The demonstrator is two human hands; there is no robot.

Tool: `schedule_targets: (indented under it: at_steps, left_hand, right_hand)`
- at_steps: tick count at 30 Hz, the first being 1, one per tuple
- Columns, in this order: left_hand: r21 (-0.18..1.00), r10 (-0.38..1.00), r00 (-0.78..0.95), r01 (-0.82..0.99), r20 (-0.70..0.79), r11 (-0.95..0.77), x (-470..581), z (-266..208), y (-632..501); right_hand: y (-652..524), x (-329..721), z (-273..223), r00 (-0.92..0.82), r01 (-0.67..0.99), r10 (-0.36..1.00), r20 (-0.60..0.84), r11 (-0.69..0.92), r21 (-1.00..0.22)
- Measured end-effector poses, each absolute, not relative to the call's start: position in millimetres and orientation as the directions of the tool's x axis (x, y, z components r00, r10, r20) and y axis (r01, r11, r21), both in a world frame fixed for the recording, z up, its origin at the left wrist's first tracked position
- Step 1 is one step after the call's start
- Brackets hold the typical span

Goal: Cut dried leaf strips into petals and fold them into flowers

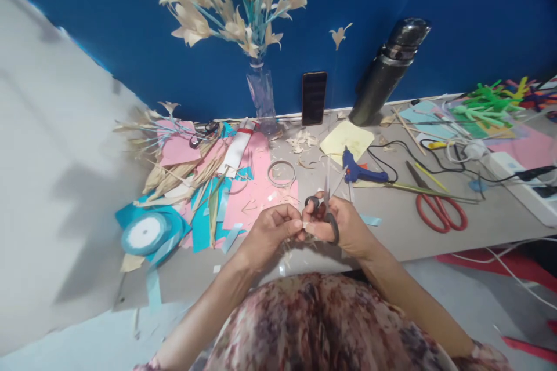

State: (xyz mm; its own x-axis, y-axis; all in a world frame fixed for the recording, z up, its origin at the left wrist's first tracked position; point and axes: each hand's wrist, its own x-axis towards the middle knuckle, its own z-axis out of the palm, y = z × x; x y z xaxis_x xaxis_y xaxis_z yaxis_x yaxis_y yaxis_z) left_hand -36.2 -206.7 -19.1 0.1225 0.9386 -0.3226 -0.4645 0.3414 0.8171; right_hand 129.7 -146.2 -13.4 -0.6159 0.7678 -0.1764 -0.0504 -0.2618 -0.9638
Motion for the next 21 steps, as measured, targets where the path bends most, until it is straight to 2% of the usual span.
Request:
schedule_targets:
  at_steps: [3, 6, 10, 13, 18, 21]
  left_hand:
    - [0.841, 0.944, 0.118, -0.430, -0.309, 0.329, -35.1, -20.9, -208.8]
    - [0.798, 0.938, 0.164, -0.493, -0.305, 0.346, -31.9, -20.8, -212.4]
    - [0.709, 0.939, 0.225, -0.616, -0.261, 0.345, -29.4, -17.4, -214.4]
    - [0.698, 0.955, 0.179, -0.653, -0.235, 0.294, -30.8, -15.1, -212.1]
    - [0.805, 0.971, 0.061, -0.548, -0.232, 0.227, -27.9, -17.3, -208.5]
    - [0.817, 0.968, 0.009, -0.534, -0.249, 0.216, -22.6, -17.0, -210.3]
  right_hand:
    - [-148.7, 128.8, -12.9, -0.597, -0.040, 0.783, -0.173, -0.245, -0.969]
    - [-149.5, 129.0, -12.3, -0.629, -0.064, 0.752, -0.198, -0.303, -0.951]
    - [-146.5, 133.1, -17.8, -0.692, -0.237, 0.701, -0.173, -0.446, -0.863]
    - [-144.3, 136.1, -24.1, -0.670, -0.351, 0.732, -0.123, -0.459, -0.816]
    - [-149.5, 129.1, -21.1, -0.622, -0.248, 0.777, -0.101, -0.317, -0.915]
    - [-152.6, 123.3, -16.1, -0.559, -0.204, 0.820, -0.125, -0.282, -0.937]
